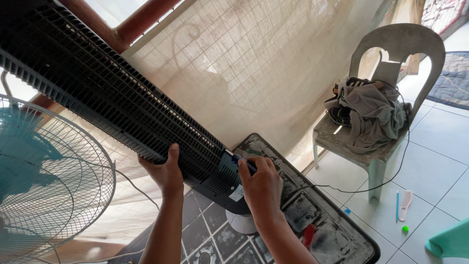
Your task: The person uses a screwdriver to remove screws from the front grille of a black tower fan lying on a tiled table. The grille is detached and set aside, exposing the internal fan blades. The person continues to unscrew and remove additional components from the fan housing.
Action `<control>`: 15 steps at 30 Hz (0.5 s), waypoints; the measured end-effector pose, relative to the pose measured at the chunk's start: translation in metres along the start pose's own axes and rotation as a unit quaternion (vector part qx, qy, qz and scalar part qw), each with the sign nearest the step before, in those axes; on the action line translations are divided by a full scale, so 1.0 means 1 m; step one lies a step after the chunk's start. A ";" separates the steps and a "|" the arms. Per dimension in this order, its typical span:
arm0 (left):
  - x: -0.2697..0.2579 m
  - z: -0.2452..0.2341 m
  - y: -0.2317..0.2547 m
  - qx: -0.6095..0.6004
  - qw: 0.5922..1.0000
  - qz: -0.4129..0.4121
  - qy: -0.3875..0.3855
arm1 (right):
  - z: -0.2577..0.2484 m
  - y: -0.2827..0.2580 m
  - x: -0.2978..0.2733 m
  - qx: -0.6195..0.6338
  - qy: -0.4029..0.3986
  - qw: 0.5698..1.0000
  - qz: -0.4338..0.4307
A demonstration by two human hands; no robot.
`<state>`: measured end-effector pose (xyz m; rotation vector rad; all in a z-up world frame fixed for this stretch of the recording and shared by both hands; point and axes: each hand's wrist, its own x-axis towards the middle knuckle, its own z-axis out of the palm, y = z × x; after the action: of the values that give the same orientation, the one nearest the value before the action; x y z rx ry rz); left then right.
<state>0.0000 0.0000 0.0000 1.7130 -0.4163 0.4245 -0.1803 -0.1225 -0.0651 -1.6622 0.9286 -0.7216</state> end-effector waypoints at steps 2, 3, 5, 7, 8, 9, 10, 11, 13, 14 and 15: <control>0.001 0.001 0.001 0.006 1.000 -0.011 0.004 | -0.006 -0.009 -0.001 -0.003 0.023 0.999 -0.035; 0.001 0.000 0.001 0.008 1.000 -0.018 0.007 | -0.009 -0.013 -0.002 -0.006 0.034 0.998 -0.053; 0.001 -0.001 0.000 0.009 1.000 -0.013 0.004 | -0.018 -0.020 -0.002 -0.025 0.011 0.993 -0.117; 0.001 -0.001 -0.001 0.008 1.000 -0.005 0.005 | -0.026 -0.029 0.000 -0.025 -0.010 0.991 -0.134; 0.001 -0.001 -0.002 0.006 1.000 0.000 0.007 | -0.029 -0.033 0.002 -0.014 -0.019 0.993 -0.119; 0.003 0.000 -0.004 0.005 1.000 0.006 0.009 | -0.031 -0.037 0.005 -0.003 -0.028 0.994 -0.104; 0.003 0.001 -0.006 -0.002 1.000 0.009 0.005 | -0.032 -0.041 0.006 -0.014 -0.034 0.996 -0.087; 0.003 0.001 -0.008 -0.009 1.000 0.011 0.004 | -0.032 -0.046 0.007 -0.025 -0.041 0.996 -0.070; 0.004 0.002 -0.011 -0.011 1.000 0.016 0.007 | -0.034 -0.055 0.007 -0.040 -0.060 0.996 -0.059; 0.005 0.002 -0.012 -0.007 1.000 0.019 0.012 | -0.036 -0.058 0.008 -0.044 -0.073 0.994 -0.065; 0.007 0.004 -0.013 -0.004 1.000 0.022 0.016 | -0.039 -0.062 0.009 -0.048 -0.084 0.993 -0.071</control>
<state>0.0126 -0.0019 -0.0079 1.6901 -0.4311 0.4813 -0.1936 -0.1404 0.0051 -1.8583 0.7407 -0.6277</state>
